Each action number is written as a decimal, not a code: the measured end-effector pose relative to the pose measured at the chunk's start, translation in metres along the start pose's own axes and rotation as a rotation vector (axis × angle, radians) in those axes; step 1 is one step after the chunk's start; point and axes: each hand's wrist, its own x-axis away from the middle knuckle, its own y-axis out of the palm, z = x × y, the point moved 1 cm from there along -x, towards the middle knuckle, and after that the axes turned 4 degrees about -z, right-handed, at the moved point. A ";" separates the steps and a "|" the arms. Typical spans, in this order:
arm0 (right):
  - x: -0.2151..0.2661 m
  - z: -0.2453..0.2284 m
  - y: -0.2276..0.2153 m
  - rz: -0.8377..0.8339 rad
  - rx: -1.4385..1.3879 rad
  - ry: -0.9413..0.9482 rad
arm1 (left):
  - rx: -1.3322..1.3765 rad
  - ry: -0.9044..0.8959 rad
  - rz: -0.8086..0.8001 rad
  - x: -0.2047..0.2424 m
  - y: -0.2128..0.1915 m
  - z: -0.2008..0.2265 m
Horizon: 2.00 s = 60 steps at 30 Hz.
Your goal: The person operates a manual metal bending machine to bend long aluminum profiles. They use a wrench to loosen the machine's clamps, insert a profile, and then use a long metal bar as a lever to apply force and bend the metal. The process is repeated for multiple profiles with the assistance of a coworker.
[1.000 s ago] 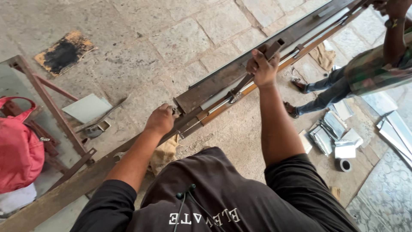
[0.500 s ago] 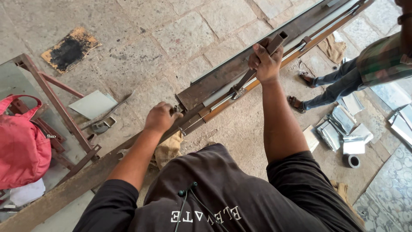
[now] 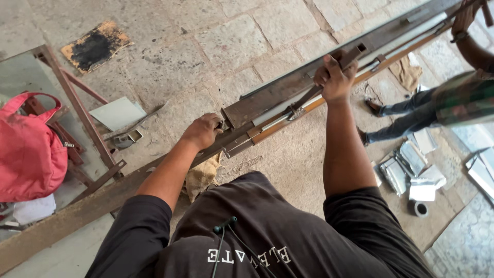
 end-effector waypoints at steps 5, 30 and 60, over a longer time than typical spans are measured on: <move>0.005 0.002 -0.004 -0.052 -0.034 -0.071 | 0.024 -0.144 0.111 0.020 -0.007 0.017; 0.156 0.160 -0.005 0.100 0.782 -0.351 | 0.041 -0.011 0.218 0.017 0.012 0.003; 0.126 0.195 -0.005 0.058 0.730 -0.483 | -0.023 -0.528 0.178 0.052 0.026 0.080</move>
